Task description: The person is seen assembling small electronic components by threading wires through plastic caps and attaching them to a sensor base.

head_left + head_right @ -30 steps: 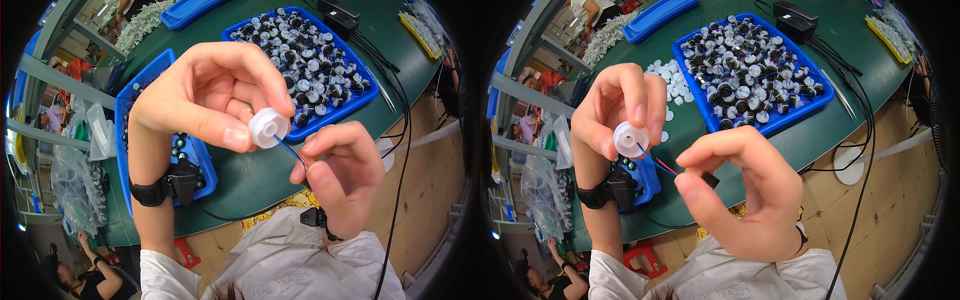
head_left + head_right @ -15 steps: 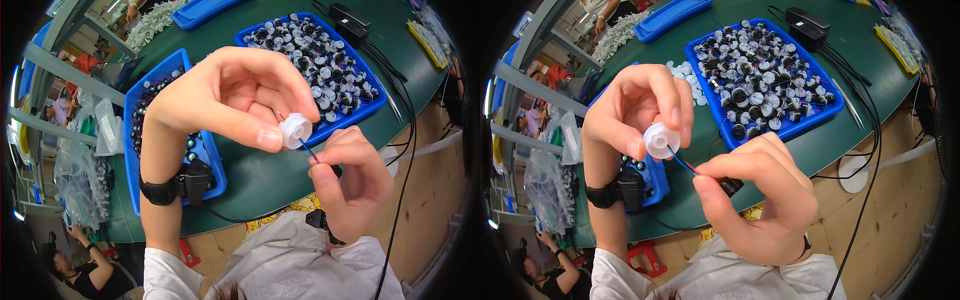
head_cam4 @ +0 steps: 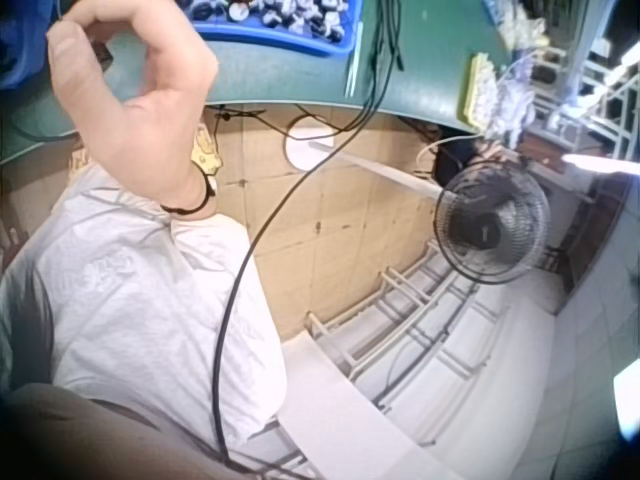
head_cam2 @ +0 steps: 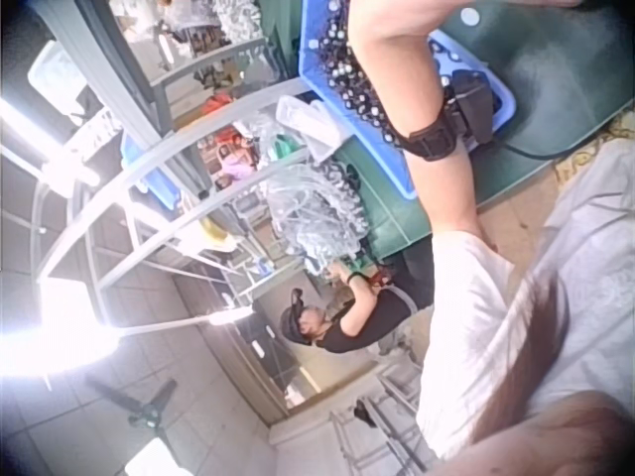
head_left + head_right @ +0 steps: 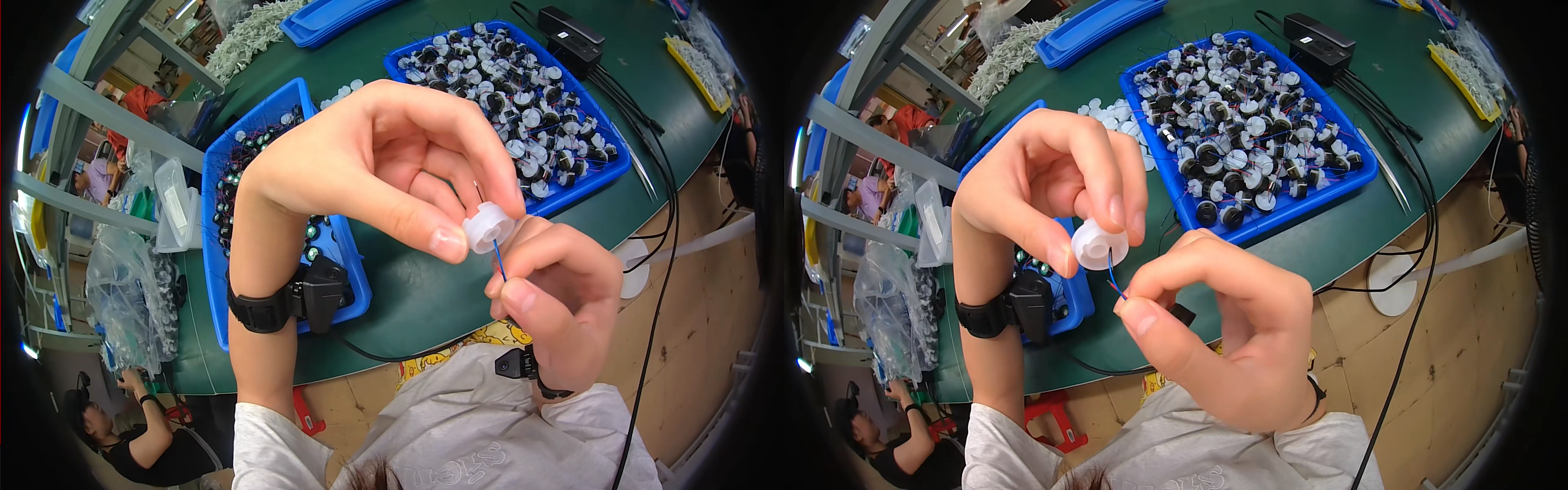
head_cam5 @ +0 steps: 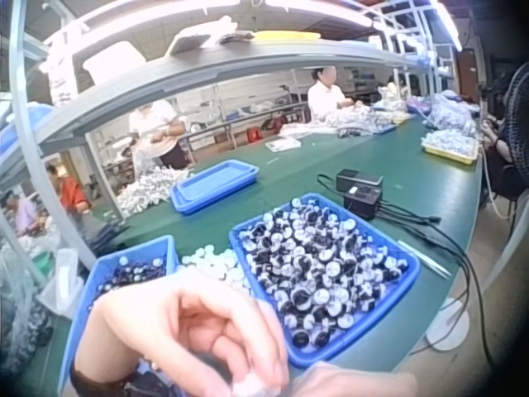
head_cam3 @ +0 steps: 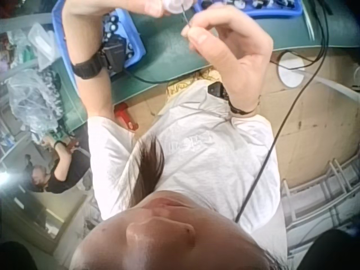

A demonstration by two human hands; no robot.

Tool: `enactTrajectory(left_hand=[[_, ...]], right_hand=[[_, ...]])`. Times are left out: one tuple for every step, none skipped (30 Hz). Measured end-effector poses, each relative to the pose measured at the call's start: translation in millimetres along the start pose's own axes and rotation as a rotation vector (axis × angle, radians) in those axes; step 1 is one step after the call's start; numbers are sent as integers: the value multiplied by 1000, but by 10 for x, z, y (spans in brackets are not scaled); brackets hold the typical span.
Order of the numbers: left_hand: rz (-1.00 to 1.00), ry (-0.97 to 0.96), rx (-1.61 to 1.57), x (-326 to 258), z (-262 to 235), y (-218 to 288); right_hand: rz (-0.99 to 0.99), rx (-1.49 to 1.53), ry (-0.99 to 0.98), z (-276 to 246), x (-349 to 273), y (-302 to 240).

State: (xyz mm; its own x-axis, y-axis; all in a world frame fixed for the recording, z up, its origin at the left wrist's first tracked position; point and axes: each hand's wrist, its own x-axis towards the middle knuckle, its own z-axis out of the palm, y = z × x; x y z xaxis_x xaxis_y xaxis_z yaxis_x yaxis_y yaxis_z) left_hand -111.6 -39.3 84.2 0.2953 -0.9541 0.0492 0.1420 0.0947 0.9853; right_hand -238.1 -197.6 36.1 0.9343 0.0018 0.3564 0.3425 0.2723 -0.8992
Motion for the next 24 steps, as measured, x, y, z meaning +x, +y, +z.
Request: enactTrajectory(left_hand=[[-4, 4, 4, -5, 9, 4], [-4, 2, 3, -1, 8, -1], [-7, -3, 14, 3, 7, -7], [-10, -8, 25, 4, 6, -12], [-10, -8, 24, 5, 4, -14], [-9, -6, 20, 5, 4, -14], [-9, -4, 15, 5, 3, -15], [-9, -4, 15, 3, 4, -2], [-2, -20, -9, -4, 3, 12], [4, -35, -33, -6, 6, 25], [3, -35, -35, -6, 14, 23], [-1, -15, -28, -9, 27, 22], [-6, 4, -22, -10, 36, 18], [-7, 1, -25, -6, 24, 3], [-4, -5, -27, -4, 9, -14], [-1, -12, -29, -1, -3, -30], [-2, -13, -28, 3, 4, -21], [-7, -16, -18, 8, 11, -12], [-13, -19, -8, 14, 18, -6], [-14, -18, -9, 8, 20, -11], [-19, -18, -26, 2, 21, -16], [-24, -17, -43, -3, 21, -21], [-24, -18, -43, -5, 24, -18], [-31, -25, -48, -9, 26, -14]], right_hand=[[78, 46, 19, 18, -3, -31], [155, 90, 40, 28, -3, -47], [156, 88, 41, 35, 0, -51], [191, 109, 44, 41, 3, -53], [226, 130, 47, 44, 6, -52], [226, 130, 47, 45, 9, -49], [226, 127, 54, 46, 12, -44], [223, 125, 61, 45, 17, -48], [223, 124, 62, 17, 16, -43], [205, 180, 20, -33, 10, -32], [190, 237, -21, -56, 11, -23], [192, 237, -21, -40, 10, -24], [190, 181, 21, 3, 18, -38], [189, 122, 65, 27, 25, -40], [191, 120, 69, 28, 28, -33], [207, 129, 64, 26, 30, -24], [221, 139, 57, 26, 31, -34], [220, 139, 59, 25, 30, -46], [231, 139, 60, 24, 30, -60], [245, 141, 59, 29, 28, -58], [246, 143, 59, 33, 29, -52], [242, 144, 62, 37, 33, -44], [236, 145, 65, 38, 39, -46], [235, 146, 65, 38, 43, -47]])
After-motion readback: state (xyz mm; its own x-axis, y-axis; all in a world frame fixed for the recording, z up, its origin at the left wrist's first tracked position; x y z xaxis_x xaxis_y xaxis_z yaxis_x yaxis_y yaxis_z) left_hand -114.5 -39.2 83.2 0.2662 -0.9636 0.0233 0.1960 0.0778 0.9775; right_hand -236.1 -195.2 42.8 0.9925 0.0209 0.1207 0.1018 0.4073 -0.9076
